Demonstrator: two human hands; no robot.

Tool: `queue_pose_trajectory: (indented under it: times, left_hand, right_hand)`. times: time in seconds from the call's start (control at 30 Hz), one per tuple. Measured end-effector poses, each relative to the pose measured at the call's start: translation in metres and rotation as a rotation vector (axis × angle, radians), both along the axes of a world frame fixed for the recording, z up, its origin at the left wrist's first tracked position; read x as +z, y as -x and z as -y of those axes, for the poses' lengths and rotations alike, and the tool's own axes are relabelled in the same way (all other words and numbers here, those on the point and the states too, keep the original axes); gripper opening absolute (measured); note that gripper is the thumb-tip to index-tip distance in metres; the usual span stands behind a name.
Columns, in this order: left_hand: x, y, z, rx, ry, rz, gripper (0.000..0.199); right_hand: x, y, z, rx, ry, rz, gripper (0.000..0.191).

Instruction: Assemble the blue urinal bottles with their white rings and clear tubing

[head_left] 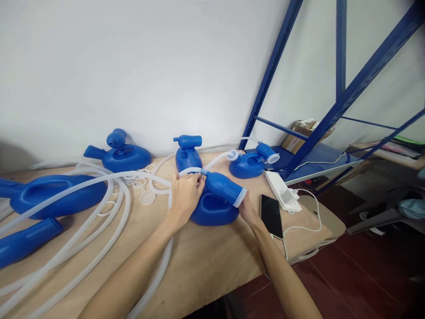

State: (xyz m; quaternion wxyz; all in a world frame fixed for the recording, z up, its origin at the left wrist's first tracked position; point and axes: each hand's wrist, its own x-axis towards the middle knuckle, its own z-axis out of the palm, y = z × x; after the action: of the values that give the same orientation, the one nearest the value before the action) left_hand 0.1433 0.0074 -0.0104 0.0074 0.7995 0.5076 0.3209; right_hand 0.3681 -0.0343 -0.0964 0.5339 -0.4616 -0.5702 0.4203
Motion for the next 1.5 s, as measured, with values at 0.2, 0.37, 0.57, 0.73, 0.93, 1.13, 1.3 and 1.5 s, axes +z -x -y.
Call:
queue_pose_trajectory:
  times: [0.2,0.37,0.57,0.73,0.93,1.13,1.3,1.5]
  left_hand:
    - [0.002,0.004,0.001,-0.031,0.01,0.035,0.031]
    - [0.003,0.002,0.005,-0.028,0.011,-0.024,0.034]
    - [-0.001,0.003,0.003,-0.002,-0.044,-0.075,0.035]
    - [0.001,0.008,-0.004,-0.015,-0.004,-0.077,0.033]
    - [0.004,0.011,-0.006,-0.021,0.059,-0.042,0.034]
    - [0.005,0.016,-0.008,-0.079,0.098,0.029,0.028]
    - [0.005,0.015,-0.007,-0.083,0.117,0.037,0.028]
    - [-0.003,0.013,-0.006,-0.074,0.048,0.039,0.029]
  right_hand:
    - [0.02,-0.015,-0.001,0.133,0.062,-0.127,0.112]
    - [0.074,-0.017,-0.027,0.334,0.117,-0.1,0.098]
    - [0.102,0.01,-0.059,0.555,0.189,0.094,0.081]
    - [0.099,0.011,-0.061,0.535,0.145,0.159,0.064]
    - [0.095,0.007,-0.059,0.507,0.066,0.171,0.06]
    - [0.092,0.01,-0.058,0.541,0.024,0.126,0.071]
    - [0.095,0.01,-0.057,0.545,-0.013,0.148,0.07]
    - [0.092,0.014,-0.06,0.527,-0.034,0.19,0.078]
